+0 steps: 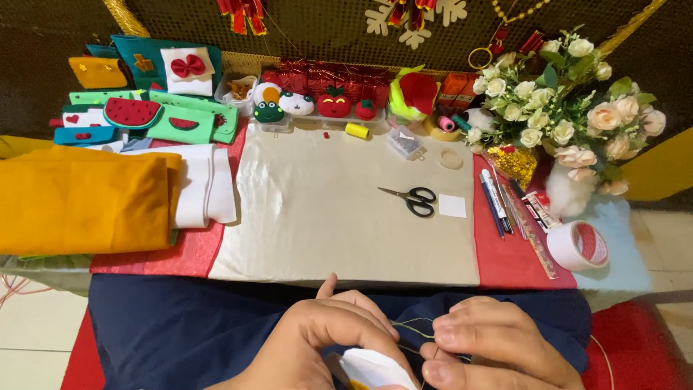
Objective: Sewing two pieces of felt together to create a decorative fried egg using a needle and thread.
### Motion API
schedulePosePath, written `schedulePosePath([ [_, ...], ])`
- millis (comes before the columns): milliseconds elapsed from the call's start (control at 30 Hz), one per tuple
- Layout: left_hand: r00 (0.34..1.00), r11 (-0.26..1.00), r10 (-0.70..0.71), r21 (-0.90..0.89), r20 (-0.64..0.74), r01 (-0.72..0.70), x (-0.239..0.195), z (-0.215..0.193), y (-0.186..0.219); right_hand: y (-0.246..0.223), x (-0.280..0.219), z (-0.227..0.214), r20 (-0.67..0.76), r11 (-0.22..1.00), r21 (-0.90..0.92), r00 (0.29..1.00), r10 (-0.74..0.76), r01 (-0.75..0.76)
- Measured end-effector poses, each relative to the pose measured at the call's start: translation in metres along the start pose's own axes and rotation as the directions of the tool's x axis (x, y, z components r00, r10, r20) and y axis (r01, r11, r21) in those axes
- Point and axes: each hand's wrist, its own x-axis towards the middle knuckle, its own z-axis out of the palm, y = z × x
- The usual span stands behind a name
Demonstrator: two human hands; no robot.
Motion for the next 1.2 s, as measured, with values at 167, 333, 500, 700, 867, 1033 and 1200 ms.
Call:
schedulePosePath([
  [167,0.998,0.997,0.063,0.041,0.018,-0.064,0.0,-0.001,-0.007,0.005,0.003,-0.005,0.091,0.991,0.132,0.996,-0.019,0.007],
  [333,0.998,0.997,0.069,0.014,0.007,-0.07,0.0,0.001,-0.006,0.009,0.0,0.003,0.046,0.974,0.228,0.999,-0.008,-0.002],
  [500,0.997,0.998,0.068,0.007,-0.021,-0.068,0.0,0.003,0.0,0.012,-0.002,-0.001,0.086,0.957,0.288,0.996,0.005,-0.03],
  [700,0.994,0.996,0.083,0.04,-0.074,-0.08,0.001,0.004,0.007,0.021,-0.001,-0.012,0.179,0.931,0.364,0.983,-0.049,-0.02],
  [867,0.99,0.997,0.079,0.036,-0.115,-0.075,0.001,0.006,0.01,0.024,-0.001,-0.007,0.166,0.834,0.55,0.985,-0.056,-0.046],
  [1033,0.9,0.943,0.278,0.274,-0.336,-0.189,0.003,0.014,0.033,0.068,-0.029,-0.003,-0.076,0.983,0.126,0.989,-0.125,0.134],
  [1200,0.785,0.875,0.415,0.439,-0.46,-0.205,0.004,0.019,0.037,0.061,-0.032,0.025,-0.365,0.877,-0.425,0.845,-0.391,0.223],
])
